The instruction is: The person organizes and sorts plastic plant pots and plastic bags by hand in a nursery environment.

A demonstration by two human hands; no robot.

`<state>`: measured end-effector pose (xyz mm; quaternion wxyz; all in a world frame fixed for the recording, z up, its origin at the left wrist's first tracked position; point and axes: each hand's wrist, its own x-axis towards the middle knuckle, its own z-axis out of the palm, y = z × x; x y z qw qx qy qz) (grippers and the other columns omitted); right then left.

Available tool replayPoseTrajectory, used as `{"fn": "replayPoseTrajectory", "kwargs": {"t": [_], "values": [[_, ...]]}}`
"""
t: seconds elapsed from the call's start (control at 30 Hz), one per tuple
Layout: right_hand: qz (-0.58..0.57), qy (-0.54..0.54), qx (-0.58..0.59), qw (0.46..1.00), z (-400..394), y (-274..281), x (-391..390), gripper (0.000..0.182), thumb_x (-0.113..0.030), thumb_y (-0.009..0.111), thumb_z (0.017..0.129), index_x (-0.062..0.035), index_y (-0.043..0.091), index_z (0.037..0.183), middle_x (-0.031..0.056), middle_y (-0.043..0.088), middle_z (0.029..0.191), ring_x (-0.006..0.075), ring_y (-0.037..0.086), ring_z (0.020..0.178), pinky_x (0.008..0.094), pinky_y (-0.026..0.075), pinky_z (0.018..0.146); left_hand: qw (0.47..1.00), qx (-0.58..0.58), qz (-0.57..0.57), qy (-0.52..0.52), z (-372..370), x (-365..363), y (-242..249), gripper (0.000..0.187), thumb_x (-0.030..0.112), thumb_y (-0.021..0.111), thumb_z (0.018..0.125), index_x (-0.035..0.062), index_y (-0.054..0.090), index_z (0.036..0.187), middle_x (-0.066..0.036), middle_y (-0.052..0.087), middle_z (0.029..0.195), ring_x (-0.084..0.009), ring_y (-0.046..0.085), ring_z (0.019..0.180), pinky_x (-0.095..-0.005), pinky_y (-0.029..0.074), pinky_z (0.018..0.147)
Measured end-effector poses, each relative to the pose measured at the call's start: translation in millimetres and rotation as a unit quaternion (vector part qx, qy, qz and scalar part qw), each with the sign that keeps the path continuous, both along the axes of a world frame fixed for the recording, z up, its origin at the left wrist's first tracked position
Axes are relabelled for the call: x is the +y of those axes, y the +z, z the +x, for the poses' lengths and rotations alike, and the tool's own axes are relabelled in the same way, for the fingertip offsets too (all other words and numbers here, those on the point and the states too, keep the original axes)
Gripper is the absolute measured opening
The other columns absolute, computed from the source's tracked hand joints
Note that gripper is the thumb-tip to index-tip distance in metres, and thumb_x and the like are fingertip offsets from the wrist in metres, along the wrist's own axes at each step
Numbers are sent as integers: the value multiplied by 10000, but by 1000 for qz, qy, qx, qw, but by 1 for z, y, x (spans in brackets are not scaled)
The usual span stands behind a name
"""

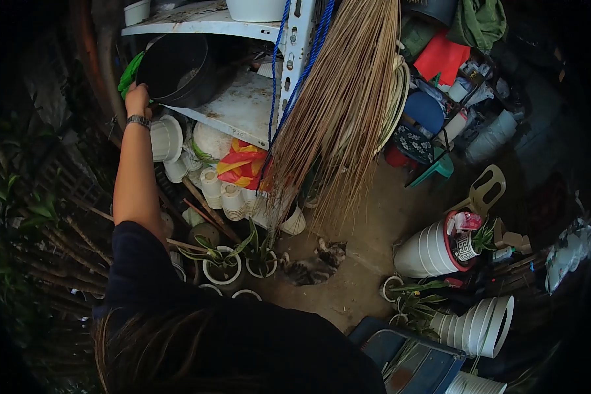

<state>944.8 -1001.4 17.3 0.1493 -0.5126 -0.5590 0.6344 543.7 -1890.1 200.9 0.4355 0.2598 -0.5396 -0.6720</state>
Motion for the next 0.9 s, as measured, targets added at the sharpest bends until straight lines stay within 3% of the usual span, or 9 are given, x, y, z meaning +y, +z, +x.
{"fn": "replayPoseTrajectory", "kwargs": {"t": [0.07,0.13,0.2,0.43,0.57,0.63,0.7,0.83,0.9], "values": [[4,-11,4,1000,5,3,7,824,-402,662,778,-89,223,1401,112,436,1271,268,423,1186,384,331,984,991,-12,-136,16,9,11,-11,399,80,494,750,58,560,1143,-107,627,868,-192,586,758,-330,459,677],[6,-24,5,1000,12,7,16,813,-400,657,784,-89,227,1400,111,441,1267,267,427,1183,382,335,982,992,39,-120,19,26,46,-6,423,82,473,752,33,530,1168,-150,645,859,-248,605,701,-339,463,647],[12,-43,9,999,21,13,29,803,-399,652,790,-89,230,1399,110,446,1263,266,432,1179,380,338,980,967,-9,-221,128,27,45,-9,409,93,472,744,17,547,1140,-195,643,872,-292,623,756,-354,473,662],[100,-136,97,981,60,78,103,767,-393,635,812,-88,243,1396,105,463,1248,263,447,1167,374,350,973,893,-211,-376,131,79,26,50,384,161,480,747,18,587,1087,-233,613,994,-373,589,932,-407,448,828],[100,56,242,963,11,129,82,746,-389,625,824,-87,250,1394,103,473,1240,262,455,1161,370,357,969,906,-140,-386,104,144,46,33,421,149,465,768,68,551,1172,-215,620,994,-338,597,950,-382,452,831],[47,323,306,894,-62,171,-25,599,-339,513,901,-68,268,1376,108,529,1173,260,521,1089,354,420,912,921,-111,-356,116,181,73,23,413,128,459,784,76,545,1185,-206,628,972,-300,617,917,-351,458,806],[-48,591,354,723,-129,199,-133,572,-263,485,919,-20,240,1375,162,492,1207,303,514,1115,389,446,915,921,-63,-360,135,212,91,9,410,100,454,799,78,536,1200,-192,639,948,-260,632,868,-330,464,777],[-210,802,234,508,-185,215,-344,786,-178,582,856,-95,53,1432,214,287,1391,337,432,1204,419,400,949,920,-36,-355,166,280,142,1,400,55,442,830,57,518,1222,-135,650,971,-149,618,799,-265,458,744],[-272,830,165,458,-200,196,-421,790,-134,566,869,-134,14,1434,193,226,1423,325,403,1229,439,391,957,925,-9,-337,174,305,158,-6,415,16,447,832,75,513,1238,-116,652,966,-112,598,806,-251,454,741]]}}
